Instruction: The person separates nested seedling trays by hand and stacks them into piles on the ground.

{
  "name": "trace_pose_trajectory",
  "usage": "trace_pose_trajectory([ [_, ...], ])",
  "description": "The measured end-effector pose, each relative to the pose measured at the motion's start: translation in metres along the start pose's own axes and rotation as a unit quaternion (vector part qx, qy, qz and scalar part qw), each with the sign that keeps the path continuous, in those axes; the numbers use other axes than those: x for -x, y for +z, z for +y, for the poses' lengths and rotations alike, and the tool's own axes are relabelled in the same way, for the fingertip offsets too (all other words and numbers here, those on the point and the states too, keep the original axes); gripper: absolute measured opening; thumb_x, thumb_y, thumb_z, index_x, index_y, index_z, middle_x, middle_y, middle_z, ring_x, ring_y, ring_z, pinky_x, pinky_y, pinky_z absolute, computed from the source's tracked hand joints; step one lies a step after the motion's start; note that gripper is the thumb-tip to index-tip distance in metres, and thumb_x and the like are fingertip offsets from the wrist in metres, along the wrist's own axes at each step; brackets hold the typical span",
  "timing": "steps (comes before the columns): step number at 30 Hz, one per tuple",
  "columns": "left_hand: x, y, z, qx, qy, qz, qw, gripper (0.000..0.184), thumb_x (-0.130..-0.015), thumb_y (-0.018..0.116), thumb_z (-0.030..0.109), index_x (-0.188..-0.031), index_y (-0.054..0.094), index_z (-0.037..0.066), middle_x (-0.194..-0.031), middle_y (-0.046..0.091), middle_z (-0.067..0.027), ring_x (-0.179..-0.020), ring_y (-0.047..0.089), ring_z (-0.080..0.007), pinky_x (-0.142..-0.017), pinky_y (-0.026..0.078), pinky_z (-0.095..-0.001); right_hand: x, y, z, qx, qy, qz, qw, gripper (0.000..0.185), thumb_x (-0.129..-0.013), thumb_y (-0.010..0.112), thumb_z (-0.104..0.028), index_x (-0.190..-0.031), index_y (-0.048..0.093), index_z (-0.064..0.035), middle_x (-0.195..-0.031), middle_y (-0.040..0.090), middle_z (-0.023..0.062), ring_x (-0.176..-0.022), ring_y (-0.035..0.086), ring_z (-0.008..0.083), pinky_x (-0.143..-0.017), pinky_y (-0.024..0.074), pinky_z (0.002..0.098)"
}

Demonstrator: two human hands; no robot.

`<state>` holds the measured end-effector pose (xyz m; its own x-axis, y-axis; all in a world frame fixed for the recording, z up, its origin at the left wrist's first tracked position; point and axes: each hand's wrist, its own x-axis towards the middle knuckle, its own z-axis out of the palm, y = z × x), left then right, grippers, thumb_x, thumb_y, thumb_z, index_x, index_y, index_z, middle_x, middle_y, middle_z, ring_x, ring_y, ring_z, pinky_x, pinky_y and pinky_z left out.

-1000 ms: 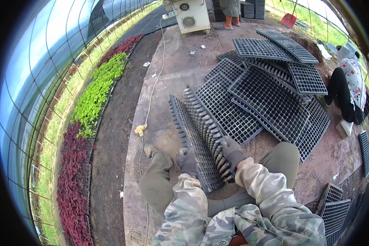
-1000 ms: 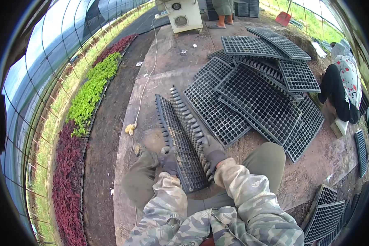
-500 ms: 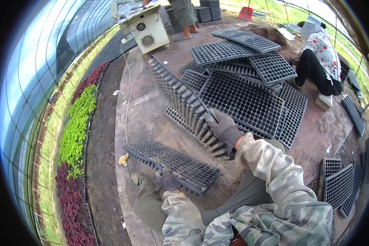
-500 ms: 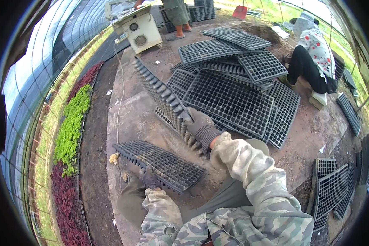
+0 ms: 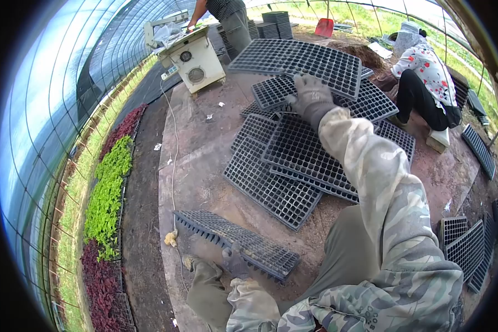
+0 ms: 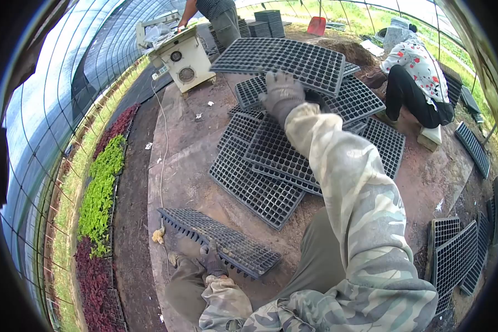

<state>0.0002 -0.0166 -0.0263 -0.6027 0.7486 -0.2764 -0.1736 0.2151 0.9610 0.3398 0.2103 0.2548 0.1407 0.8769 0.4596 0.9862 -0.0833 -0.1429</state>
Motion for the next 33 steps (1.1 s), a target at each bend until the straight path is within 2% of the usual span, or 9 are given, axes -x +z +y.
trace_pose_trajectory([
  [5, 0.002, 0.005, 0.003, 0.104, -0.075, -0.057, 0.990, 0.021, -0.087, 0.067, 0.023, -0.093, 0.061, 0.004, -0.076, 0.060, -0.0025, -0.061, 0.055, -0.0114, -0.054, 0.046, -0.0274, 0.160, 0.098, -0.081, -0.248, -0.137, -0.389, 0.877, 0.053, -0.092, 0.046, -0.043, -0.127, 0.051, -0.0032, -0.123, 0.057, 0.0219, -0.114, 0.056, 0.0349, -0.098, 0.0432, 0.0436],
  [8, -0.007, 0.001, -0.002, 0.047, -0.105, -0.023, 0.993, 0.030, -0.085, 0.067, 0.023, -0.106, 0.063, 0.001, -0.089, 0.064, -0.0060, -0.075, 0.060, -0.0152, -0.065, 0.049, -0.0298, 0.264, 0.144, -0.121, -0.280, -0.150, -0.496, 0.808, 0.054, -0.091, 0.048, -0.044, -0.123, 0.052, -0.0008, -0.117, 0.059, 0.0241, -0.110, 0.057, 0.0367, -0.096, 0.0437, 0.0438],
  [13, -0.006, -0.028, -0.030, -0.146, 0.263, -0.130, 0.945, 0.032, -0.088, 0.061, 0.023, -0.114, 0.060, 0.004, -0.107, 0.063, -0.0071, -0.095, 0.061, -0.0178, -0.076, 0.051, -0.0324, 0.330, 0.161, -0.151, -0.432, -0.081, -0.497, 0.748, 0.050, -0.093, 0.052, -0.038, -0.125, 0.051, -0.0001, -0.114, 0.059, 0.0234, -0.107, 0.058, 0.0344, -0.092, 0.0447, 0.0391],
  [14, -0.005, -0.024, -0.024, -0.145, 0.254, -0.117, 0.949, 0.032, -0.088, 0.061, 0.023, -0.114, 0.060, 0.004, -0.107, 0.063, -0.0071, -0.095, 0.061, -0.0178, -0.076, 0.051, -0.0324, 0.334, 0.166, -0.153, -0.426, -0.089, -0.509, 0.742, 0.050, -0.093, 0.052, -0.038, -0.125, 0.051, -0.0001, -0.114, 0.059, 0.0234, -0.107, 0.058, 0.0344, -0.092, 0.0447, 0.0391],
  [16, 0.000, -0.014, -0.002, 0.133, -0.056, -0.075, 0.987, 0.024, -0.088, 0.059, 0.014, -0.105, 0.064, -0.002, -0.092, 0.066, -0.0076, -0.080, 0.062, -0.0160, -0.072, 0.051, -0.0292, 0.338, 0.177, -0.154, -0.399, -0.101, -0.470, 0.781, 0.047, -0.093, 0.052, -0.036, -0.126, 0.051, -0.0019, -0.114, 0.058, 0.0236, -0.105, 0.059, 0.0351, -0.092, 0.0444, 0.0398],
  [23, -0.003, -0.010, 0.005, 0.186, -0.125, -0.056, 0.973, 0.021, -0.089, 0.058, 0.012, -0.104, 0.064, -0.002, -0.091, 0.066, -0.0084, -0.079, 0.062, -0.0162, -0.070, 0.051, -0.0292, 0.335, 0.180, -0.159, -0.356, -0.181, -0.383, 0.832, 0.040, -0.094, 0.049, -0.032, -0.122, 0.053, -0.0042, -0.108, 0.059, 0.0238, -0.098, 0.060, 0.0380, -0.088, 0.0453, 0.0424],
  [31, -0.006, -0.002, -0.009, 0.063, -0.073, 0.013, 0.995, 0.025, -0.084, 0.066, 0.019, -0.104, 0.066, 0.004, -0.084, 0.061, -0.0010, -0.065, 0.051, -0.0129, -0.057, 0.044, -0.0288, 0.301, 0.189, -0.134, -0.168, -0.068, -0.522, 0.834, 0.037, -0.093, 0.046, -0.032, -0.115, 0.055, -0.0031, -0.111, 0.061, 0.0238, -0.103, 0.060, 0.0350, -0.090, 0.0448, 0.0439],
  [32, -0.007, -0.006, 0.006, -0.047, -0.141, 0.025, 0.989, 0.023, -0.085, 0.065, 0.019, -0.102, 0.067, 0.003, -0.085, 0.060, 0.0002, -0.067, 0.050, -0.0125, -0.059, 0.044, -0.0298, 0.332, 0.246, -0.119, -0.383, -0.038, -0.411, 0.826, 0.042, -0.092, 0.053, -0.036, -0.114, 0.055, -0.0009, -0.104, 0.062, 0.0237, -0.097, 0.062, 0.0350, -0.083, 0.0482, 0.0403],
  [33, 0.006, -0.002, 0.029, -0.004, -0.118, -0.008, 0.993, 0.022, -0.087, 0.061, 0.017, -0.104, 0.066, 0.003, -0.088, 0.061, -0.0006, -0.071, 0.053, -0.0133, -0.064, 0.046, -0.0293, 0.321, 0.190, -0.135, -0.382, -0.026, -0.413, 0.826, 0.042, -0.091, 0.052, -0.038, -0.113, 0.057, -0.0025, -0.108, 0.061, 0.0236, -0.100, 0.060, 0.0352, -0.088, 0.0458, 0.0406],
])
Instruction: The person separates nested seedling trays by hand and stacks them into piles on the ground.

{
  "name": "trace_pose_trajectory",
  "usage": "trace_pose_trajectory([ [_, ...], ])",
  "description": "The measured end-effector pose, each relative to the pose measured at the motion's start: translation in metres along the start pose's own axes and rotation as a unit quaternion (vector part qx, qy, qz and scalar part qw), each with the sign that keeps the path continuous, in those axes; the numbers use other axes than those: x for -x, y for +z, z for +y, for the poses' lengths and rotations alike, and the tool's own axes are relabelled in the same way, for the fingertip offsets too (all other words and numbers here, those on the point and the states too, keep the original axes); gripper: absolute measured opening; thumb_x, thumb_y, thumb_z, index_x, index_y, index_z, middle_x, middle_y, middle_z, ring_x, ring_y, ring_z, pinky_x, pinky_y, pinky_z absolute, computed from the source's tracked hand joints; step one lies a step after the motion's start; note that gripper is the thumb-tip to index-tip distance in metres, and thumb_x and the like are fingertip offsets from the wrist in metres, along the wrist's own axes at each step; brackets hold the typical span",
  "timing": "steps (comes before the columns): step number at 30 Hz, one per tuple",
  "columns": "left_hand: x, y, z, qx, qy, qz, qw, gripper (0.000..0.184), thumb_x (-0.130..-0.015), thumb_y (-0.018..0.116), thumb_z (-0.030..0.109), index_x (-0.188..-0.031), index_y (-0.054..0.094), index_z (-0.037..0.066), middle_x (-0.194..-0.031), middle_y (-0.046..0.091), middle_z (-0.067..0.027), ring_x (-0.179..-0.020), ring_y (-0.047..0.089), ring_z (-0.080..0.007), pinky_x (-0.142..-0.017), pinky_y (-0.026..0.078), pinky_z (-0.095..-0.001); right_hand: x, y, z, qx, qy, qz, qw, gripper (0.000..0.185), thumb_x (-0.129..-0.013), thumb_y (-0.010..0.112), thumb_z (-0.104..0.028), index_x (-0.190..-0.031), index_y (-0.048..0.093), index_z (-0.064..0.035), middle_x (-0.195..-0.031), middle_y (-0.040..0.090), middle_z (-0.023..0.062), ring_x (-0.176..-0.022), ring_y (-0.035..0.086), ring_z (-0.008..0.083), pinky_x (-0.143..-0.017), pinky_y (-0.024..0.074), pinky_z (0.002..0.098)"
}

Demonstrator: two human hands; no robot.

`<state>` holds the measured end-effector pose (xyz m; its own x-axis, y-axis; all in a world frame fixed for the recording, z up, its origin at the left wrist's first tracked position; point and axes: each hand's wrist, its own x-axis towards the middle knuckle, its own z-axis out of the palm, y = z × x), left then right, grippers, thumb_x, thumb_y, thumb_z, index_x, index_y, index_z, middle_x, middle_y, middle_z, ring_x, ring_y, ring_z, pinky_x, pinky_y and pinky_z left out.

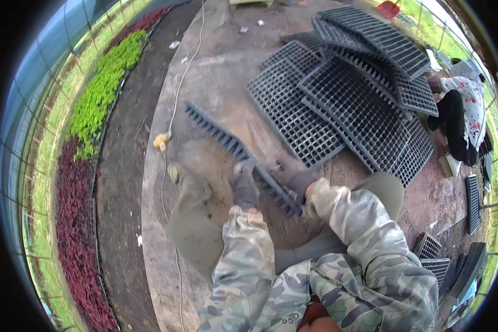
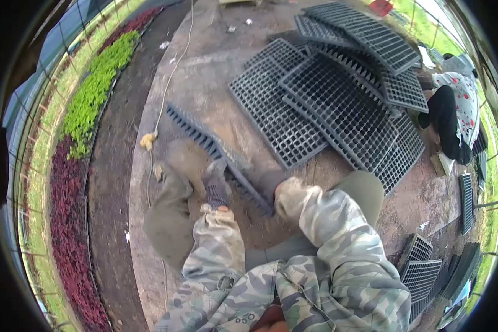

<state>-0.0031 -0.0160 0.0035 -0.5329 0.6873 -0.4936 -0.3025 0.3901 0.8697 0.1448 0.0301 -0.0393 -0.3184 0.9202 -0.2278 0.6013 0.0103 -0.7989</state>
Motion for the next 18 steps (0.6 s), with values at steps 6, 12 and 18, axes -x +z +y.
trace_pose_trajectory([
  [6, -0.033, 0.006, -0.032, 0.041, 0.081, -0.064, 0.994, 0.021, -0.089, 0.051, 0.008, -0.103, 0.063, -0.002, -0.092, 0.066, -0.0093, -0.078, 0.062, -0.0170, -0.071, 0.052, -0.0277, -0.009, -0.006, -0.041, 0.046, -0.090, -0.021, 0.995, 0.041, -0.092, 0.053, -0.038, -0.117, 0.057, -0.0055, -0.105, 0.064, 0.0194, -0.099, 0.061, 0.0328, -0.087, 0.0457, 0.0385],
  [12, -0.026, 0.000, -0.031, 0.181, 0.053, -0.093, 0.978, 0.017, -0.081, 0.056, 0.004, -0.092, 0.066, -0.005, -0.081, 0.066, -0.0099, -0.070, 0.064, -0.0184, -0.065, 0.053, -0.0287, -0.004, -0.021, -0.063, 0.029, -0.088, -0.137, 0.986, 0.040, -0.091, 0.051, -0.037, -0.115, 0.058, -0.0066, -0.103, 0.064, 0.0203, -0.099, 0.060, 0.0369, -0.085, 0.0455, 0.0418],
  [18, -0.075, 0.000, -0.077, 0.047, 0.231, -0.054, 0.970, 0.017, -0.085, 0.055, 0.007, -0.096, 0.066, -0.002, -0.086, 0.067, -0.0091, -0.073, 0.063, -0.0175, -0.066, 0.053, -0.0298, 0.002, -0.015, -0.084, 0.186, -0.019, -0.099, 0.977, 0.041, -0.091, 0.048, -0.031, -0.114, 0.059, 0.0015, -0.103, 0.066, 0.0221, -0.095, 0.066, 0.0337, -0.080, 0.0507, 0.0438],
])
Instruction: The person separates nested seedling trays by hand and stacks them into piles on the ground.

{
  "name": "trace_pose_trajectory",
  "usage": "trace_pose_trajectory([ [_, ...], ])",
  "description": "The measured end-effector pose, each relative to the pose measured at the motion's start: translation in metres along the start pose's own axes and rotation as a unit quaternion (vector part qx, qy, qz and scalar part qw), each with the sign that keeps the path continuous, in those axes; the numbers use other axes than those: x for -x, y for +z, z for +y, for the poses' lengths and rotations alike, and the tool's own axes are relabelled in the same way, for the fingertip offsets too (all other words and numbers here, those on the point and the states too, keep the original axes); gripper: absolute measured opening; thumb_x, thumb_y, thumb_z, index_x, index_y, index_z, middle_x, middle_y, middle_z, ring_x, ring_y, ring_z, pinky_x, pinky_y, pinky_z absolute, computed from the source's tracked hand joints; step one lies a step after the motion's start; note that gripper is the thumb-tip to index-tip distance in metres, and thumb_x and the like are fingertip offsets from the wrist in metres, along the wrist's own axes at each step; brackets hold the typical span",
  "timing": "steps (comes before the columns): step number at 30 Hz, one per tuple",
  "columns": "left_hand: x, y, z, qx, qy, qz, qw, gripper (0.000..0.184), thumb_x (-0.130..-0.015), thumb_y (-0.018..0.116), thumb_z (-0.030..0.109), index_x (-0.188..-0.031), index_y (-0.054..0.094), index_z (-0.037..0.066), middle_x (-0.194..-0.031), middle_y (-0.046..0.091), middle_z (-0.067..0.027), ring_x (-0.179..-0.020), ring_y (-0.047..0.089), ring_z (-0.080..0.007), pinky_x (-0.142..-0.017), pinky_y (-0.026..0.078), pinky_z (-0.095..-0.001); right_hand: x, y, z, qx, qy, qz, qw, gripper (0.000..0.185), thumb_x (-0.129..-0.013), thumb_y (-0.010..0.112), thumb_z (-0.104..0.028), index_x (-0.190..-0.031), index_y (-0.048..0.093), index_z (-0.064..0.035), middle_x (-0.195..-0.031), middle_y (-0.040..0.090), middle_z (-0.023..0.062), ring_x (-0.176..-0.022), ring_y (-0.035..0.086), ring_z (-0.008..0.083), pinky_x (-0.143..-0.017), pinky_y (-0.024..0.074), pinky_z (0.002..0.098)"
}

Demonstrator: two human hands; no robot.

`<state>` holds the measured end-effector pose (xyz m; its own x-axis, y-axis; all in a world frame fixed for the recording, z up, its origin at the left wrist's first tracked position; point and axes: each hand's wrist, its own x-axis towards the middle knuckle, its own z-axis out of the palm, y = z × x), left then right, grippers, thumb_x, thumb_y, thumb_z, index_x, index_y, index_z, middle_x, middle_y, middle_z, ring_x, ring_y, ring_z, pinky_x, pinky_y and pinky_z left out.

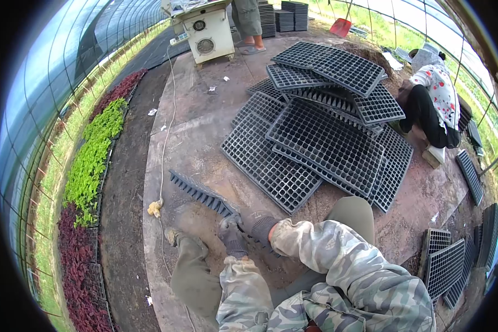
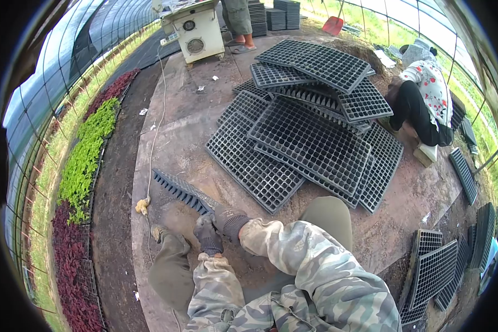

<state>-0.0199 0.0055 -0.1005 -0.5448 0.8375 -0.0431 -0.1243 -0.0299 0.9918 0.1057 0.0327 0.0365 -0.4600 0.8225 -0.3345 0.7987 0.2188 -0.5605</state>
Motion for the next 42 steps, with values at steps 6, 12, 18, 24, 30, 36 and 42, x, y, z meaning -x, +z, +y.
trace_pose_trajectory([
  [6, 0.003, 0.020, 0.011, 0.026, -0.034, 0.024, 0.999, 0.013, -0.087, 0.057, 0.007, -0.093, 0.065, -0.001, -0.087, 0.066, -0.0083, -0.074, 0.062, -0.0166, -0.065, 0.053, -0.0304, 0.008, -0.014, -0.005, -0.011, 0.026, -0.020, 0.999, 0.037, -0.091, 0.047, -0.027, -0.112, 0.058, 0.0020, -0.103, 0.066, 0.0217, -0.099, 0.065, 0.0329, -0.081, 0.0517, 0.0432],
  [12, 0.006, 0.019, 0.013, 0.038, -0.091, 0.016, 0.995, 0.013, -0.085, 0.062, 0.013, -0.085, 0.064, -0.001, -0.085, 0.063, -0.0050, -0.070, 0.059, -0.0143, -0.066, 0.049, -0.0288, -0.002, 0.016, 0.008, 0.074, -0.049, 0.135, 0.987, 0.029, -0.087, 0.053, -0.020, -0.110, 0.059, -0.0032, -0.102, 0.066, 0.0188, -0.098, 0.065, 0.0318, -0.081, 0.0519, 0.0429],
  [18, 0.028, 0.019, 0.069, 0.067, -0.120, 0.051, 0.989, 0.017, -0.086, 0.063, 0.015, -0.091, 0.067, -0.001, -0.078, 0.065, -0.0065, -0.066, 0.060, -0.0153, -0.056, 0.049, -0.0278, 0.005, 0.011, -0.022, 0.089, 0.000, 0.072, 0.993, 0.029, -0.085, 0.055, -0.018, -0.111, 0.059, -0.0042, -0.102, 0.066, 0.0187, -0.097, 0.065, 0.0334, -0.081, 0.0522, 0.0429],
  [24, 0.030, 0.009, 0.084, 0.110, -0.194, 0.003, 0.975, 0.023, -0.085, 0.069, 0.021, -0.089, 0.067, -0.001, -0.070, 0.064, -0.0055, -0.055, 0.059, -0.0134, -0.049, 0.048, -0.0267, -0.003, 0.018, -0.011, 0.013, 0.000, 0.041, 0.999, 0.025, -0.089, 0.052, -0.017, -0.105, 0.055, 0.0008, -0.093, 0.065, 0.0244, -0.091, 0.065, 0.0374, -0.076, 0.0527, 0.0444],
  [30, 0.018, 0.017, 0.067, 0.060, -0.104, 0.032, 0.992, 0.025, -0.083, 0.071, 0.020, -0.081, 0.062, -0.003, -0.073, 0.064, -0.0040, -0.059, 0.057, -0.0096, -0.052, 0.044, -0.0234, -0.018, 0.034, 0.003, 0.017, -0.010, 0.144, 0.989, 0.025, -0.094, 0.045, -0.025, -0.111, 0.052, -0.0075, -0.096, 0.063, 0.0215, -0.091, 0.062, 0.0380, -0.079, 0.0496, 0.0452],
  [36, 0.018, 0.031, 0.060, 0.009, -0.070, 0.072, 0.995, 0.021, -0.086, 0.068, 0.016, -0.076, 0.062, -0.002, -0.065, 0.062, 0.0001, -0.059, 0.051, -0.0062, -0.059, 0.042, -0.0215, -0.022, 0.032, 0.012, -0.006, -0.032, 0.171, 0.985, 0.025, -0.096, 0.045, -0.025, -0.113, 0.053, -0.0088, -0.097, 0.063, 0.0212, -0.091, 0.062, 0.0391, -0.078, 0.0494, 0.0451],
  [42, 0.023, 0.027, 0.068, -0.075, -0.054, 0.050, 0.994, 0.023, -0.086, 0.068, 0.019, -0.079, 0.067, -0.003, -0.069, 0.064, -0.0004, -0.065, 0.054, -0.0092, -0.071, 0.043, -0.0247, -0.023, 0.036, 0.016, -0.025, -0.008, 0.187, 0.982, 0.025, -0.095, 0.048, -0.024, -0.114, 0.053, -0.0089, -0.095, 0.064, 0.0203, -0.092, 0.063, 0.0374, -0.080, 0.0497, 0.0434],
])
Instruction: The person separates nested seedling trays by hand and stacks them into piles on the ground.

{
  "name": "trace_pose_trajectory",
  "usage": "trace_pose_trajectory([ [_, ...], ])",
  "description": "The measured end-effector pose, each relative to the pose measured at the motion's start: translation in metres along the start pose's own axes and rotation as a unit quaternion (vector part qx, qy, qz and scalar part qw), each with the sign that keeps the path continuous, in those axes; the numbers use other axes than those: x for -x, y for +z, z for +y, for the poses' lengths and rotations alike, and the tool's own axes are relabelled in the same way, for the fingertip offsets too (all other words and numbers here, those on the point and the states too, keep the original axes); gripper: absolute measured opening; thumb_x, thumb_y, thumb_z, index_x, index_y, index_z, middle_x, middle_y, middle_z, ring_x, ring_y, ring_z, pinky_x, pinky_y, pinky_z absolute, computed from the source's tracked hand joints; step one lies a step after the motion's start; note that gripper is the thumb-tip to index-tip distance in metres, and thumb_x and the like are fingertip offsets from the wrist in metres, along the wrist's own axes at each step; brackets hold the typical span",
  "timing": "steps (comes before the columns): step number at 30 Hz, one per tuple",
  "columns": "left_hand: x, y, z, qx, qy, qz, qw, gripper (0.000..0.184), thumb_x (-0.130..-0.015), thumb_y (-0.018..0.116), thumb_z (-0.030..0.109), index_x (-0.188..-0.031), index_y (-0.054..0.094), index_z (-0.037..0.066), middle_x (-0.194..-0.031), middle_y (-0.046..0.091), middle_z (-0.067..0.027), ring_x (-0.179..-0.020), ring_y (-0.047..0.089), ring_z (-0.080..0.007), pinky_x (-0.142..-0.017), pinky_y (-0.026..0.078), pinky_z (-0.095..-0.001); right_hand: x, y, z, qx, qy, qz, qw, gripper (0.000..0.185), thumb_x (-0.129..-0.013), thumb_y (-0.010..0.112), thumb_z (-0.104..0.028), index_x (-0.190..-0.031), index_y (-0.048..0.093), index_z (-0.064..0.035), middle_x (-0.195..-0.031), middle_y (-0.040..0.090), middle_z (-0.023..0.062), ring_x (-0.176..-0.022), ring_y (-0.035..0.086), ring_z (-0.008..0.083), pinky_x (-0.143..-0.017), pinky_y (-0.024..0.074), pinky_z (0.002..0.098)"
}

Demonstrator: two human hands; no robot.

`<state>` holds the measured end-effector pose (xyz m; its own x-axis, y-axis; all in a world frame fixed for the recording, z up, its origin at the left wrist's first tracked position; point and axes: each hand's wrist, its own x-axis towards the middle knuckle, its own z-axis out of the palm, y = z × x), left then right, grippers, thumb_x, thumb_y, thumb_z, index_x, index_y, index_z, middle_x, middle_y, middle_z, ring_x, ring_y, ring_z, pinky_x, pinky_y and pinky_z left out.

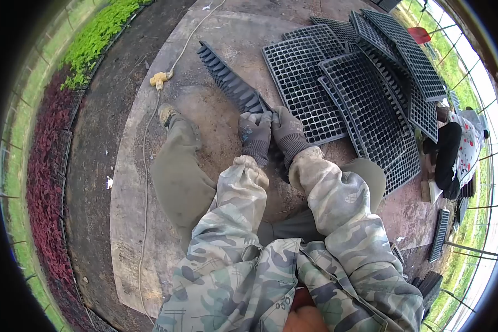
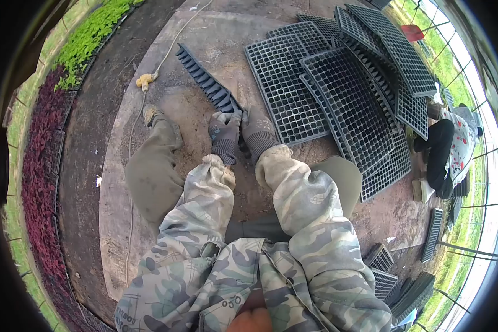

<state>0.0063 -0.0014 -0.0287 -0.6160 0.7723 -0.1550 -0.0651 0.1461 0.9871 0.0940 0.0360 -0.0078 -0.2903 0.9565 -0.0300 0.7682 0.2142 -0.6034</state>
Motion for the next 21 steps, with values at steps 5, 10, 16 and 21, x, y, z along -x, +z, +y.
trace_pose_trajectory([
  [5, 0.005, 0.011, 0.006, 0.053, 0.050, 0.004, 0.997, 0.026, -0.084, 0.069, 0.013, -0.095, 0.057, -0.007, -0.079, 0.065, -0.0052, -0.069, 0.057, -0.0111, -0.071, 0.046, -0.0243, 0.004, -0.005, 0.007, 0.031, -0.029, 0.034, 0.999, 0.027, -0.093, 0.048, -0.019, -0.117, 0.053, -0.0078, -0.102, 0.063, 0.0192, -0.096, 0.062, 0.0360, -0.083, 0.0488, 0.0420],
  [10, 0.027, 0.004, 0.087, 0.123, 0.125, -0.020, 0.984, 0.030, -0.076, 0.073, 0.010, -0.091, 0.051, -0.005, -0.075, 0.064, -0.0099, -0.072, 0.061, -0.0138, -0.063, 0.050, -0.0270, 0.030, -0.072, -0.037, -0.070, -0.165, 0.138, 0.974, 0.040, -0.088, 0.048, -0.009, -0.128, 0.048, -0.0053, -0.107, 0.060, 0.0228, -0.099, 0.059, 0.0379, -0.085, 0.0486, 0.0426],
  [16, 0.006, -0.002, -0.035, -0.008, 0.004, -0.168, 0.986, 0.042, -0.080, 0.069, 0.016, -0.106, 0.046, -0.006, -0.076, 0.066, -0.0056, -0.069, 0.059, -0.0109, -0.064, 0.048, -0.0252, 0.042, 0.000, 0.004, 0.087, 0.068, 0.034, 0.993, 0.034, -0.090, 0.052, -0.022, -0.122, 0.053, -0.0097, -0.096, 0.064, 0.0214, -0.095, 0.061, 0.0382, -0.081, 0.0489, 0.0441],
  [21, 0.029, 0.007, -0.012, -0.095, 0.026, -0.062, 0.993, 0.027, -0.079, 0.069, 0.019, -0.087, 0.057, -0.004, -0.070, 0.064, -0.0053, -0.068, 0.058, -0.0123, -0.067, 0.047, -0.0249, 0.045, -0.001, 0.020, -0.023, 0.065, 0.042, 0.997, 0.033, -0.092, 0.048, -0.028, -0.117, 0.055, -0.0081, -0.099, 0.063, 0.0246, -0.096, 0.060, 0.0405, -0.080, 0.0488, 0.0461],
])
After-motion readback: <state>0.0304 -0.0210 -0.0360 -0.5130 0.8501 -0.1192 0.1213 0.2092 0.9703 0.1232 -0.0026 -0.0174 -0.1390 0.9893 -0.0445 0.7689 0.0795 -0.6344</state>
